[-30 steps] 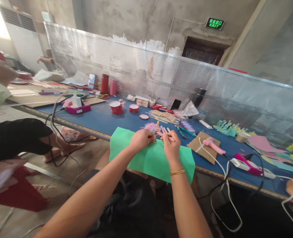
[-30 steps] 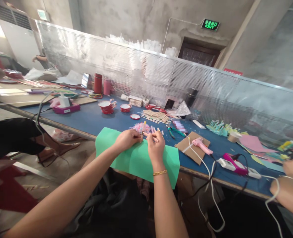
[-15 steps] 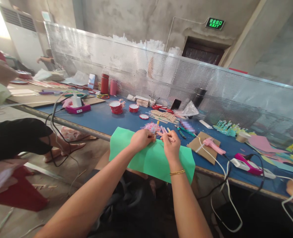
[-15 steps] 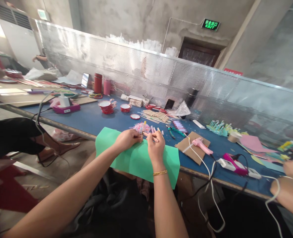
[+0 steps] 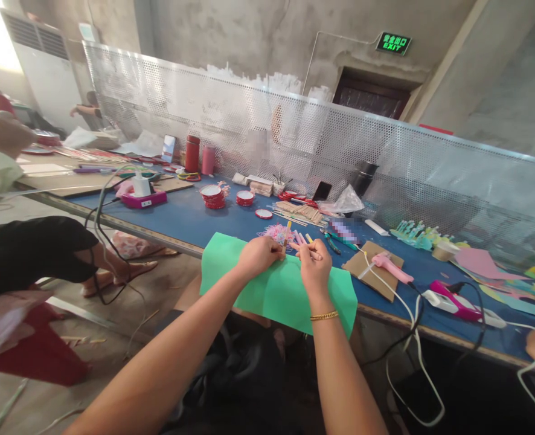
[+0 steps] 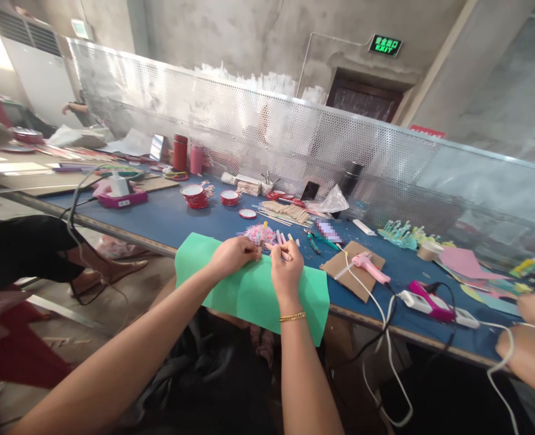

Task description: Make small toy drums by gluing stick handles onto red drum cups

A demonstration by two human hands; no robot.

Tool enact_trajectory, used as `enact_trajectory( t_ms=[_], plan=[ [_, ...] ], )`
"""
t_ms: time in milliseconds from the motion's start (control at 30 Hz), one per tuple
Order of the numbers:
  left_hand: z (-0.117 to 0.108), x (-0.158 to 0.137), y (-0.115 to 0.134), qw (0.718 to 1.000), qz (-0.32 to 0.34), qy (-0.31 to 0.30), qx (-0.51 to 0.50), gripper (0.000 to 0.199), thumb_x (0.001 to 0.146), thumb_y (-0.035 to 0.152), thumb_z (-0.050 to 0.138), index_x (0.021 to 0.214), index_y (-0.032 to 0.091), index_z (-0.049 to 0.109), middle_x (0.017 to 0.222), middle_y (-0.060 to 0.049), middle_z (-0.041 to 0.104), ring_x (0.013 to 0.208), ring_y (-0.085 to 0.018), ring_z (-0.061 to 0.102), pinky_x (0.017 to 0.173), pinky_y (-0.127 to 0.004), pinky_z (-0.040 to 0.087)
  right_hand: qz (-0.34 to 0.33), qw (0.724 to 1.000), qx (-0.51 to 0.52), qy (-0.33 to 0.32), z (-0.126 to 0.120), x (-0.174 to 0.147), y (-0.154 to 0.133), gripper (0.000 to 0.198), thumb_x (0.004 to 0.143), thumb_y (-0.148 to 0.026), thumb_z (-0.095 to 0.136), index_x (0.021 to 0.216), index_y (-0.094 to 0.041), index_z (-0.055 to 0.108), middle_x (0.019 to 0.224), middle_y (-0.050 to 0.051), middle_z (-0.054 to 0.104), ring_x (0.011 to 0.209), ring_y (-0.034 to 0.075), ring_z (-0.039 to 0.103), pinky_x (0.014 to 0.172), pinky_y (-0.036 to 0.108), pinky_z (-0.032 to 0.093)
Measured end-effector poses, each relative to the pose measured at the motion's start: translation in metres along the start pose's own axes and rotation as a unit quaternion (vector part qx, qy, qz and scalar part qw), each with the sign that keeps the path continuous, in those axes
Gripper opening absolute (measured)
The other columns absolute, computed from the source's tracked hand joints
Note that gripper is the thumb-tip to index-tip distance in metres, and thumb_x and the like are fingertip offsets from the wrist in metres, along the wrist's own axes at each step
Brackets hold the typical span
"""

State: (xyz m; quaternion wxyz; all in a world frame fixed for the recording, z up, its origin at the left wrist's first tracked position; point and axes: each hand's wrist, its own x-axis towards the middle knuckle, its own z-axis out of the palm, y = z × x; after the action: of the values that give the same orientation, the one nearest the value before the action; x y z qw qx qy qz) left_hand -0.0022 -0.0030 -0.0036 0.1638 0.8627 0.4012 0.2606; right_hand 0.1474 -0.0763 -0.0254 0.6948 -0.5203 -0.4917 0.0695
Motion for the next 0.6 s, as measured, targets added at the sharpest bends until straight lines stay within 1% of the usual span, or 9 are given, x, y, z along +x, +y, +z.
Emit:
enact_trajectory(
  t_ms=[67, 200, 300, 433, 600],
  plan=[
    [0.0004, -0.0003, -0.0004, 1.000, 0.004, 0.002, -0.005, 0.019, 0.083, 0.029, 0.064, 0.078, 0.023, 0.081, 0.083, -0.002, 0.077, 0.075, -0.018, 0.063, 0.063, -0.028, 0.035, -0.001, 1.000, 0.015, 0.003, 0.0000, -0.0005, -0.0017, 0.027, 0.086, -0.036, 0.057, 0.065, -0.026, 0.045, 0.059, -0.003, 0.058, 0.062, 0.018, 0.062, 0.061, 0.028, 0.045],
    [0.0009, -0.0006, -0.0012, 1.000, 0.007, 0.008, -0.004, 0.019, 0.084, 0.029, 0.065, 0.077, 0.023, 0.081, 0.084, -0.003, 0.076, 0.076, -0.018, 0.063, 0.064, -0.028, 0.035, -0.014, 1.000, 0.009, -0.011, 0.0001, -0.0008, -0.0034, 0.029, 0.089, -0.038, 0.058, 0.066, -0.026, 0.045, 0.061, -0.004, 0.059, 0.057, 0.016, 0.056, 0.063, 0.029, 0.046],
    [0.0005, -0.0006, -0.0008, 1.000, 0.002, 0.009, -0.003, 0.019, 0.084, 0.029, 0.065, 0.077, 0.022, 0.081, 0.083, -0.003, 0.076, 0.074, -0.017, 0.062, 0.062, -0.028, 0.034, -0.021, 1.000, -0.005, -0.011, 0.0002, -0.0005, -0.0018, 0.029, 0.089, -0.036, 0.058, 0.066, -0.025, 0.046, 0.062, -0.004, 0.060, 0.058, 0.016, 0.056, 0.063, 0.028, 0.045],
    [-0.0005, -0.0008, 0.0005, 1.000, -0.001, 0.003, 0.000, 0.018, 0.084, 0.029, 0.066, 0.079, 0.023, 0.082, 0.082, -0.002, 0.076, 0.073, -0.017, 0.061, 0.061, -0.028, 0.032, -0.013, 1.000, 0.006, 0.003, -0.0002, -0.0005, -0.0005, 0.026, 0.087, -0.033, 0.057, 0.065, -0.025, 0.046, 0.060, -0.004, 0.058, 0.060, 0.017, 0.058, 0.062, 0.028, 0.044],
    [-0.0002, -0.0010, 0.0000, 1.000, 0.011, 0.008, 0.001, 0.019, 0.085, 0.029, 0.065, 0.078, 0.022, 0.082, 0.083, -0.003, 0.076, 0.074, -0.017, 0.062, 0.062, -0.027, 0.034, -0.019, 1.000, -0.010, -0.007, -0.0008, -0.0008, -0.0028, 0.026, 0.088, -0.035, 0.057, 0.065, -0.024, 0.049, 0.061, -0.004, 0.059, 0.058, 0.015, 0.054, 0.062, 0.028, 0.044]
  ],
)
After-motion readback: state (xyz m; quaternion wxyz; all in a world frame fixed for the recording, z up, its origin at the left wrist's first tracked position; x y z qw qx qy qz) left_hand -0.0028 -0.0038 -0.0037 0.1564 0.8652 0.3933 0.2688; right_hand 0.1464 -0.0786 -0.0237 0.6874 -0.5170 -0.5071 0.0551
